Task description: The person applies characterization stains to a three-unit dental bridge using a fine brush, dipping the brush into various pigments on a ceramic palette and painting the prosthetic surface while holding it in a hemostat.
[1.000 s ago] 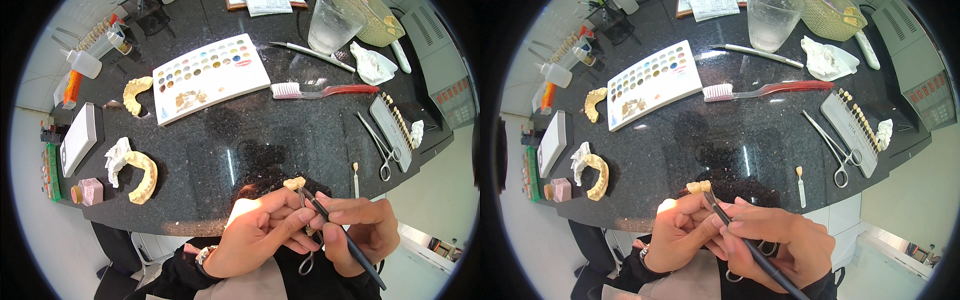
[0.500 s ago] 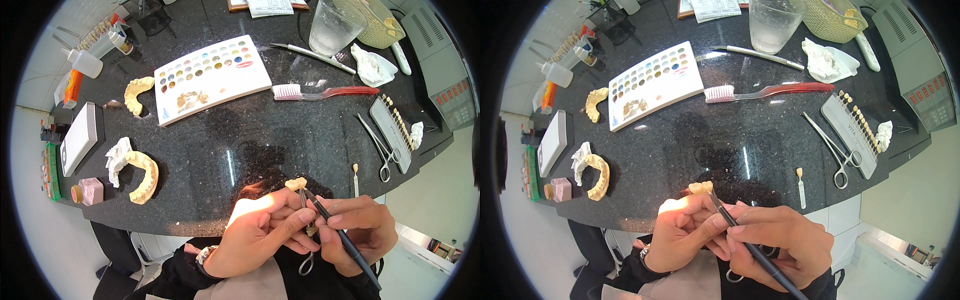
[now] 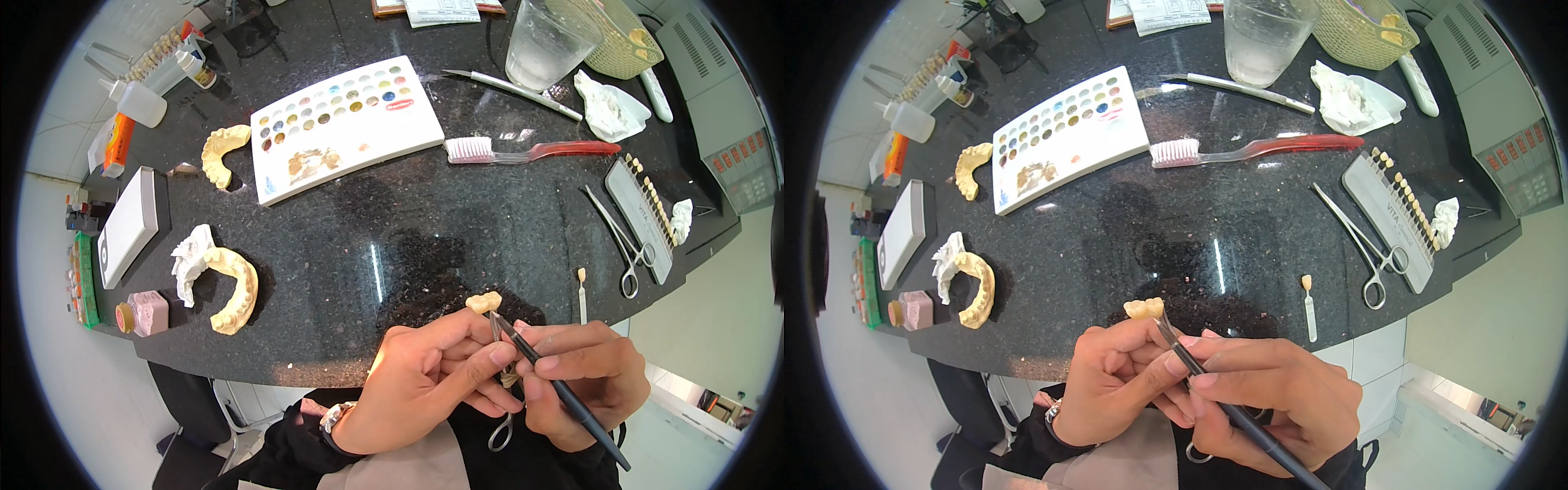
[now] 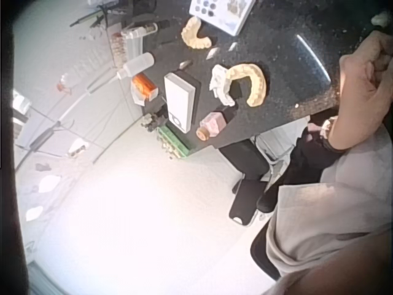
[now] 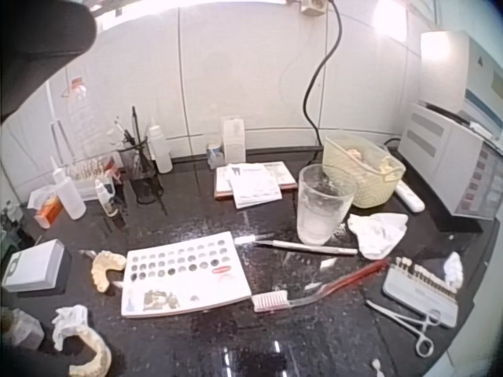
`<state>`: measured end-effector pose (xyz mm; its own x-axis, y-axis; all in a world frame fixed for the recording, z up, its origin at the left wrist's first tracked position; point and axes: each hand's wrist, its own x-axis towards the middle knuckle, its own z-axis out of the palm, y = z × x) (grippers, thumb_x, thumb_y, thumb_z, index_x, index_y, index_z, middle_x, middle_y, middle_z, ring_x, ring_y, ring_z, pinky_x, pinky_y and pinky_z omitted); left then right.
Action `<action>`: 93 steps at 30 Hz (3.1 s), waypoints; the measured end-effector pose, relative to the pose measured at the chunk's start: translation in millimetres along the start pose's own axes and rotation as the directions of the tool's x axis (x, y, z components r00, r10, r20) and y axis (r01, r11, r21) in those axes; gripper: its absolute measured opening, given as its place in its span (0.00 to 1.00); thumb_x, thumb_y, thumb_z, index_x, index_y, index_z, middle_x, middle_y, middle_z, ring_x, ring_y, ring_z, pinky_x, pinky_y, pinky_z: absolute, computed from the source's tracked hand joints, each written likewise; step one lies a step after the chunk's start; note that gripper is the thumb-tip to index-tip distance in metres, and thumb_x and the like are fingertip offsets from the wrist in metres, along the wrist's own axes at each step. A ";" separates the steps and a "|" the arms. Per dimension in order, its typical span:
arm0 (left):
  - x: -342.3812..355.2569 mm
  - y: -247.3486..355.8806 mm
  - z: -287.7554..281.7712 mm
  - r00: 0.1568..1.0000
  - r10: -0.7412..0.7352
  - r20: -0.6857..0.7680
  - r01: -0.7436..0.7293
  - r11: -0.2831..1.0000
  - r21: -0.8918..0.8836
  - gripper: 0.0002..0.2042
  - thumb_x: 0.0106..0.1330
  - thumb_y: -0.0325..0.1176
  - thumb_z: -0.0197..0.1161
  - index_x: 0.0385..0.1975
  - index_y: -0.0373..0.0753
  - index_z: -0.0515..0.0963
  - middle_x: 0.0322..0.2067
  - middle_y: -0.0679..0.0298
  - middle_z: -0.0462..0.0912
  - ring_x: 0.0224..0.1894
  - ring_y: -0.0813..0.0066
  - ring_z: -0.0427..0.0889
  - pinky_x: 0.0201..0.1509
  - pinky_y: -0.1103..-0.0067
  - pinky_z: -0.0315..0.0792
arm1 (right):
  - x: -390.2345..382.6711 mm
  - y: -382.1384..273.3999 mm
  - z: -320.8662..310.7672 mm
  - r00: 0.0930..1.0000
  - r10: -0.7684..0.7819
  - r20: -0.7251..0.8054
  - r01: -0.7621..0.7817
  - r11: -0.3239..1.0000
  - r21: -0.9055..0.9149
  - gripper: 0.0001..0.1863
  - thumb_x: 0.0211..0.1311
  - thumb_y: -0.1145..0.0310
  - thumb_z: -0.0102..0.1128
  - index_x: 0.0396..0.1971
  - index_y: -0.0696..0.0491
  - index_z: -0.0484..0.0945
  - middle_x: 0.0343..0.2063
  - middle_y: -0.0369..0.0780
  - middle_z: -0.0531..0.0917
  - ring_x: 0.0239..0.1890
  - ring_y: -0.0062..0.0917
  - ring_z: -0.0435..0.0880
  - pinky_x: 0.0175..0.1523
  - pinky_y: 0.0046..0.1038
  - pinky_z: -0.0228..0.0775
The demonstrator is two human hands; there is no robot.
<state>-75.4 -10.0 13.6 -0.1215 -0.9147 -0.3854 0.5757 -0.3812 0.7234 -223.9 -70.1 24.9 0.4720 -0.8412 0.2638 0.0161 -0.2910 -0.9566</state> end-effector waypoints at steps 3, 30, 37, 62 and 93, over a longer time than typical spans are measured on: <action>-0.3 -0.3 0.1 1.000 0.001 -0.005 -0.001 0.999 0.037 0.08 0.66 0.28 0.50 0.35 0.26 0.68 0.31 0.54 0.79 0.31 0.71 0.83 0.32 0.81 0.80 | 0.4 -1.9 1.3 0.999 0.028 -0.021 -0.028 1.000 -0.002 0.12 0.38 0.82 0.66 0.27 0.61 0.77 0.27 0.47 0.81 0.34 0.35 0.83 0.44 0.35 0.77; -3.2 -2.0 0.0 0.999 -0.042 0.022 0.042 0.999 -0.015 0.10 0.67 0.29 0.49 0.41 0.27 0.66 0.34 0.56 0.77 0.33 0.69 0.82 0.35 0.81 0.79 | 0.7 -2.8 -2.3 0.999 0.042 -0.012 -0.042 0.998 -0.038 0.12 0.37 0.81 0.68 0.26 0.59 0.77 0.27 0.47 0.82 0.30 0.32 0.84 0.36 0.25 0.77; -1.7 -0.8 0.6 1.000 0.006 0.000 -0.006 1.000 0.024 0.10 0.67 0.27 0.49 0.40 0.25 0.67 0.34 0.54 0.78 0.32 0.69 0.83 0.33 0.81 0.80 | 3.4 -3.9 -3.1 0.998 0.057 -0.001 -0.057 0.998 -0.034 0.11 0.37 0.81 0.68 0.26 0.59 0.77 0.27 0.47 0.82 0.30 0.31 0.84 0.37 0.25 0.77; -1.3 -1.6 2.4 0.996 0.083 -0.016 -0.080 0.989 0.123 0.08 0.66 0.27 0.50 0.36 0.26 0.68 0.31 0.54 0.79 0.31 0.70 0.83 0.30 0.82 0.80 | 6.5 -4.5 -6.0 0.998 0.040 0.038 -0.038 0.997 -0.072 0.11 0.36 0.81 0.68 0.25 0.59 0.78 0.26 0.45 0.82 0.33 0.31 0.84 0.35 0.23 0.77; -5.6 -4.4 2.4 0.998 0.010 -0.069 -0.003 0.996 0.094 0.09 0.67 0.28 0.49 0.39 0.27 0.67 0.33 0.55 0.78 0.30 0.70 0.82 0.31 0.83 0.79 | 4.5 -5.0 -10.5 0.995 0.075 0.059 -0.071 0.995 -0.071 0.12 0.39 0.78 0.68 0.28 0.57 0.78 0.27 0.44 0.82 0.28 0.27 0.84 0.30 0.19 0.75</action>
<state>-79.3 -3.5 14.0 -0.0593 -0.9069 -0.4171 0.4978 -0.3890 0.7752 -231.1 -77.3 32.1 0.5228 -0.8325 0.1832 -0.0804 -0.2621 -0.9617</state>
